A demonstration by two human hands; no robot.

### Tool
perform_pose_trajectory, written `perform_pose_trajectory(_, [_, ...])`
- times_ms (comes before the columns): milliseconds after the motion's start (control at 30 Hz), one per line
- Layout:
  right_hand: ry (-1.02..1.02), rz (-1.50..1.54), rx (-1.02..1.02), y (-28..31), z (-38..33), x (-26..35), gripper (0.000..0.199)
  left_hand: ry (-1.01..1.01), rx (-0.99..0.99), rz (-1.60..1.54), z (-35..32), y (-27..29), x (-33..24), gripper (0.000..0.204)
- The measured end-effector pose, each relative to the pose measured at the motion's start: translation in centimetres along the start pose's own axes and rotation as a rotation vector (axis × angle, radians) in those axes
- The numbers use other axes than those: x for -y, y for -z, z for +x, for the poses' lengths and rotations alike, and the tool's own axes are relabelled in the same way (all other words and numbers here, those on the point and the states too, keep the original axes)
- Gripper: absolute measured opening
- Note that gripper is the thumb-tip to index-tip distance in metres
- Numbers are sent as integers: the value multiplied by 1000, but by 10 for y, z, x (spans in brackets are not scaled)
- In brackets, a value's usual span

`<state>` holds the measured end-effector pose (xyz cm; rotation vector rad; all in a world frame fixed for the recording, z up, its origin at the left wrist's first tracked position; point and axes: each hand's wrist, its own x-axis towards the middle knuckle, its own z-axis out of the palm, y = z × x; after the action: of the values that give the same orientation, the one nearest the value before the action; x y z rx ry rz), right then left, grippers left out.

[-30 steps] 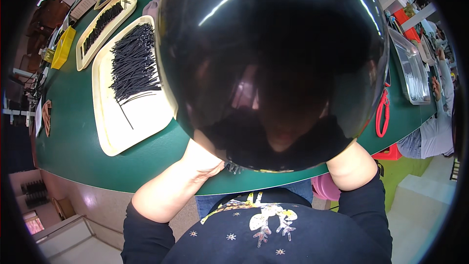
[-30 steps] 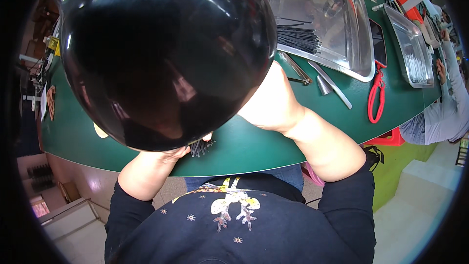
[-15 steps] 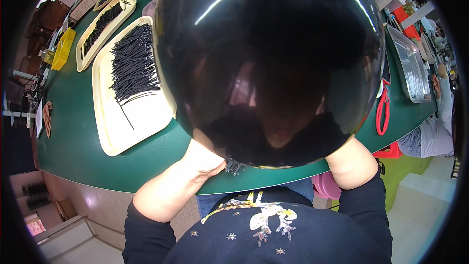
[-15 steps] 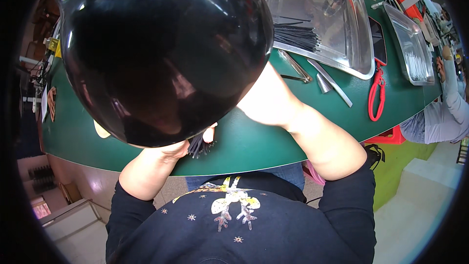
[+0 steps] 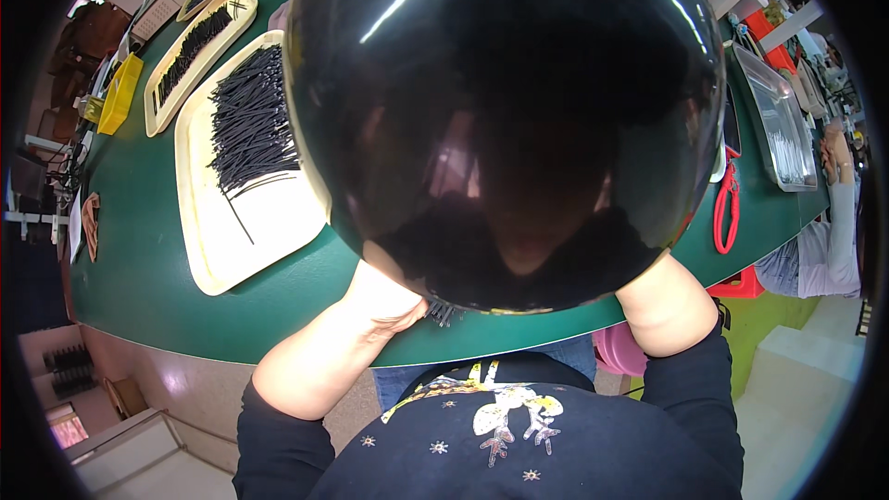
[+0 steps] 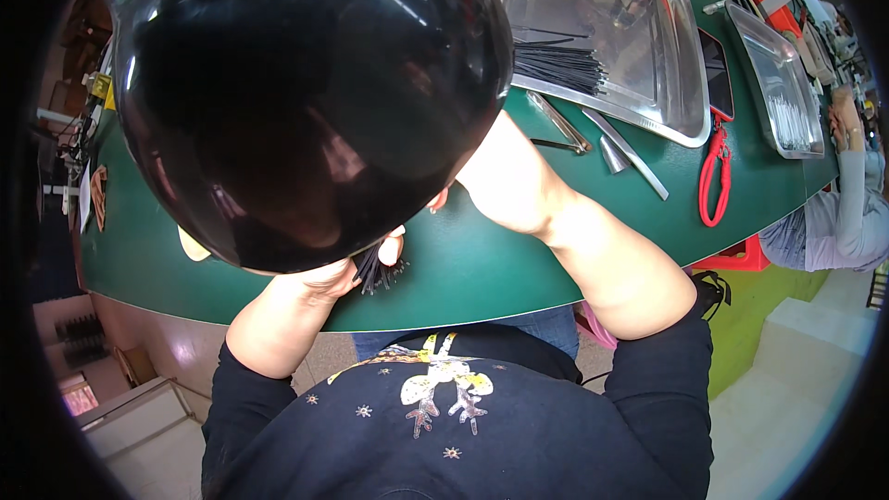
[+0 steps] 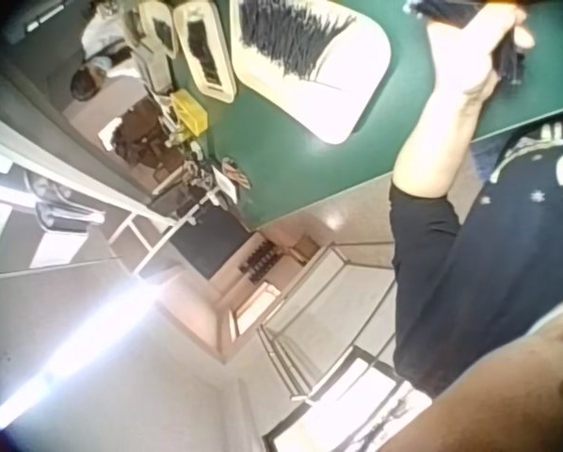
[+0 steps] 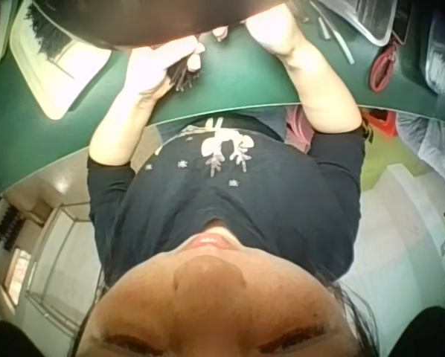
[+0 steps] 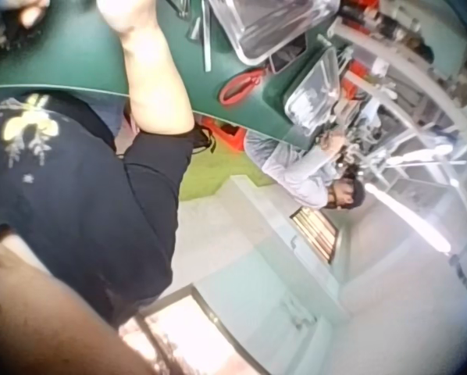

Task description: The person gathers hairpins from a tray into a bundle by hand, holds them under a lamp, and places the bundle into a metal tray.

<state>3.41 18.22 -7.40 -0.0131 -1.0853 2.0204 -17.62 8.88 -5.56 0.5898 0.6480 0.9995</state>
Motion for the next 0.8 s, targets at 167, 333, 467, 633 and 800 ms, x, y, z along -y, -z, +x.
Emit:
perform_pose_trajectory(167, [319,-859,-6,-41,9,5,27,-26,13,10,-2,6,-1,21])
perform_pose_trajectory(333, [430,-1009,-93,-43,9,9,20,-76,-95,130,-3,2,7,16])
perform_pose_trajectory(467, [501,-1012,-76,-41,11,4,18,-89,-224,142,-6,6,12,13])
perform_pose_trajectory(633, [373,-1216,-99,-46,6,21,13,-116,-168,179,-3,-2,8,11])
perform_pose_trajectory(800, [196,-1027,-219,-48,4,9,10,-221,-225,625,-4,3,6,9])
